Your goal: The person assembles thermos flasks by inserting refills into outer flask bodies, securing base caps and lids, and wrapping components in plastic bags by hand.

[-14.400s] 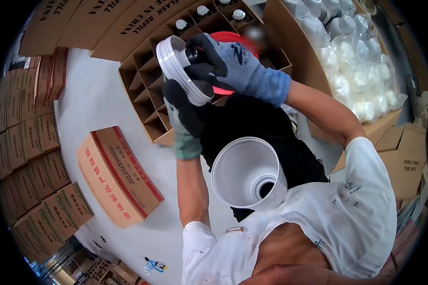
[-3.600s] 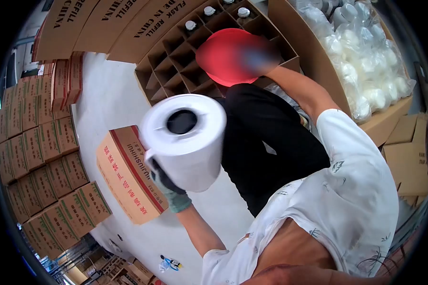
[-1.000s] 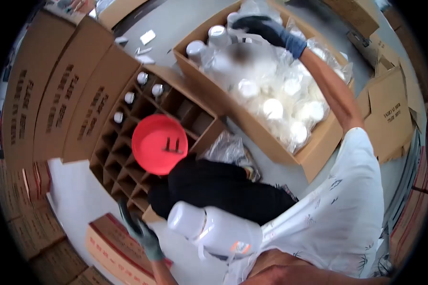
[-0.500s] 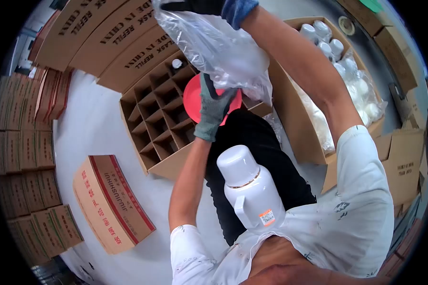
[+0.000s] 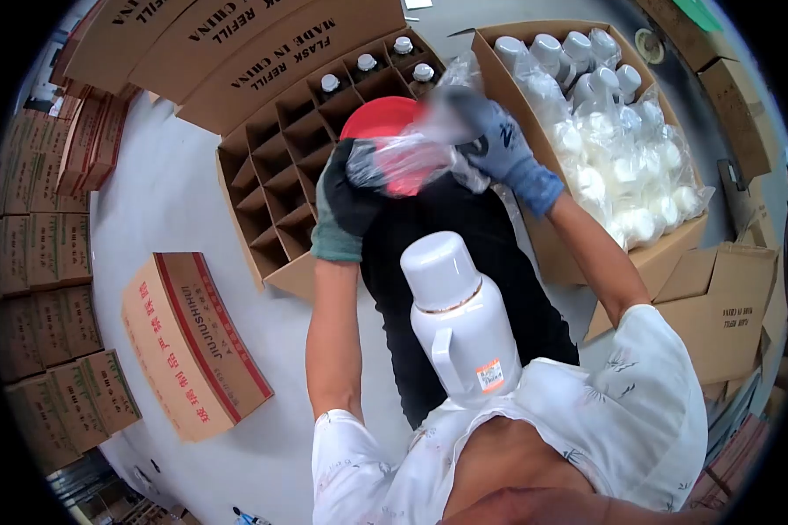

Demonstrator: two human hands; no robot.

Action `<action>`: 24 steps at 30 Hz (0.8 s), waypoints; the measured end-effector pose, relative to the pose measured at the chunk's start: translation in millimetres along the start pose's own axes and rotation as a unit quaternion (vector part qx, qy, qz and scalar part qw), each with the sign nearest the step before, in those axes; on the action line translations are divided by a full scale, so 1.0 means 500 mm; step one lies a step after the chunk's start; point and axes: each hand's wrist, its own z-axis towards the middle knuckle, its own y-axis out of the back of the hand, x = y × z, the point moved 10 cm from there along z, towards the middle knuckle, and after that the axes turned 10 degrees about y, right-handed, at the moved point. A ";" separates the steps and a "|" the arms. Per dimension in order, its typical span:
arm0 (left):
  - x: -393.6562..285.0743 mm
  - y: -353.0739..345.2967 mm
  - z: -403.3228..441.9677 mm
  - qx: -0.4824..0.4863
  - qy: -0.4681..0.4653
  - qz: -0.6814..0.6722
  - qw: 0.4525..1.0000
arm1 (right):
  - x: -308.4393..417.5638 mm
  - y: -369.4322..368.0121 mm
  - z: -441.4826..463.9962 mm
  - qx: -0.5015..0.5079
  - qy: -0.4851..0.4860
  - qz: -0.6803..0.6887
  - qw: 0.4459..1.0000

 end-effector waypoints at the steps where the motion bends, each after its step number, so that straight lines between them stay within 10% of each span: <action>1: 0.003 0.013 -0.019 -0.014 -0.013 0.032 0.999 | -0.001 0.013 0.004 -0.022 -0.003 -0.033 0.999; 10: 0.123 0.102 -0.283 -0.132 -0.046 0.203 0.969 | 0.130 0.044 -0.091 -0.086 0.092 -0.058 0.990; 16: 0.236 -0.052 -0.341 0.084 0.164 0.258 0.948 | 0.205 0.095 -0.290 0.115 0.201 0.017 0.973; 22: 0.369 -0.093 -0.468 0.053 0.430 0.390 0.812 | 0.294 0.010 -0.557 0.403 0.131 0.237 0.874; 24: 0.445 -0.077 -0.522 -0.017 0.517 0.383 0.766 | 0.335 0.069 -0.549 0.314 0.207 0.228 0.898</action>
